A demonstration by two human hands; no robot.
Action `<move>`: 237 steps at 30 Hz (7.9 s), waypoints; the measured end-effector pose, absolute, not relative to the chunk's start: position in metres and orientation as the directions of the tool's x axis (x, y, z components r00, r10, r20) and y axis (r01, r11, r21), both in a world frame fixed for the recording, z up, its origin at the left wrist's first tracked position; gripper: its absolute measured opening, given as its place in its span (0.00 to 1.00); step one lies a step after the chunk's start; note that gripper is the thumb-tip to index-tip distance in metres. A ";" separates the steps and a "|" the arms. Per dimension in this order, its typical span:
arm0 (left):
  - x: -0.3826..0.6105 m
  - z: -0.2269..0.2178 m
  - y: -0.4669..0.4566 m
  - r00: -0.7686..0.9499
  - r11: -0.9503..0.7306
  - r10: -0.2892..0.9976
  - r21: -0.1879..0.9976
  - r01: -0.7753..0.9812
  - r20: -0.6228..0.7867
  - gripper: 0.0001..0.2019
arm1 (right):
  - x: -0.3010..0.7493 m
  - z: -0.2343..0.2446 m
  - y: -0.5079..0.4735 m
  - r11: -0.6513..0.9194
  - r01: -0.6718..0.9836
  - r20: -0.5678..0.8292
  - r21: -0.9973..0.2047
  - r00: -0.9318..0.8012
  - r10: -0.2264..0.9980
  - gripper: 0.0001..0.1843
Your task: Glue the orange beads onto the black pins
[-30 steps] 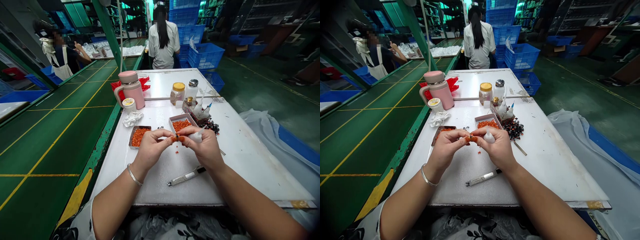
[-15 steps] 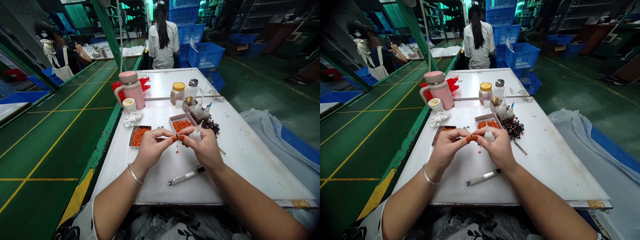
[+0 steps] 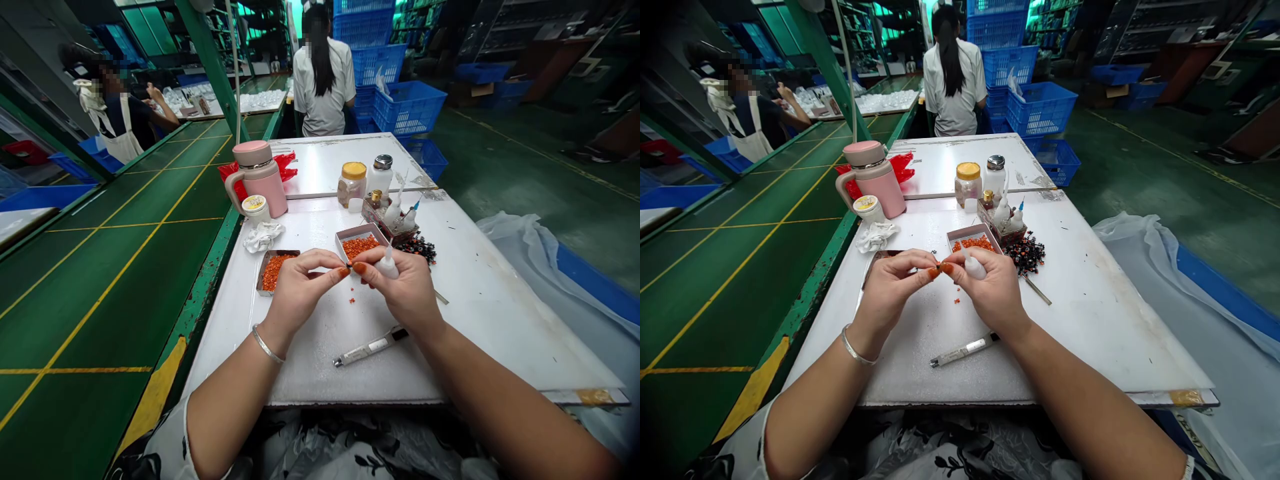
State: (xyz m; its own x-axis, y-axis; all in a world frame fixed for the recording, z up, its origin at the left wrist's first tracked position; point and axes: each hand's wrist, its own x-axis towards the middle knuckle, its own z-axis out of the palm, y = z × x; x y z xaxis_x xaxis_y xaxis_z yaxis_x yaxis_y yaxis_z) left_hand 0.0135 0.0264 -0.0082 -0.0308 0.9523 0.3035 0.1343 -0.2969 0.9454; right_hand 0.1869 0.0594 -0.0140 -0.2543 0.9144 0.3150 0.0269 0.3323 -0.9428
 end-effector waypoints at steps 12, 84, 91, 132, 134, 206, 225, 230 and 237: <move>0.001 -0.003 0.033 -0.099 0.058 0.991 0.950 -0.307 -0.093 0.12 | 0.193 -0.019 0.072 0.295 -0.011 0.293 -0.956 -0.155 0.944 0.08; 0.015 -0.009 0.021 -0.271 -0.428 0.841 0.883 0.193 0.467 0.05 | 0.183 -0.016 0.060 0.459 0.054 0.424 -0.887 -0.302 0.854 0.15; 0.015 -0.009 0.021 -0.275 -0.405 0.854 0.896 0.181 0.441 0.05 | 0.183 -0.016 0.060 0.468 0.069 0.428 -0.881 -0.305 0.850 0.12; 0.011 -0.015 0.021 -0.300 -0.330 0.876 0.923 0.197 0.377 0.08 | 0.226 -0.001 0.085 0.373 0.198 0.305 -0.906 -0.305 0.902 0.06; 0.010 -0.015 0.022 -0.307 -0.335 0.874 0.925 0.182 0.377 0.08 | 0.246 0.003 0.095 0.323 0.397 0.234 -0.859 -0.257 0.938 0.06; -0.068 0.007 0.037 -0.196 0.068 0.962 0.533 0.844 0.188 0.08 | 0.210 -0.021 0.086 0.427 0.344 0.385 -0.836 -0.186 0.904 0.08; -0.055 -0.003 0.040 0.003 -0.011 0.999 0.246 0.969 0.032 0.14 | 0.219 -0.027 0.091 0.378 0.448 0.354 -0.810 -0.141 0.925 0.14; -0.063 -0.003 0.042 -0.054 0.037 0.997 0.272 0.961 0.052 0.14 | 0.221 -0.026 0.091 0.347 0.456 0.330 -0.820 -0.118 0.936 0.15; -0.065 0.001 0.037 -0.034 0.016 0.998 0.280 0.960 0.058 0.16 | 0.222 -0.025 0.089 0.374 0.450 0.341 -0.811 -0.157 0.927 0.14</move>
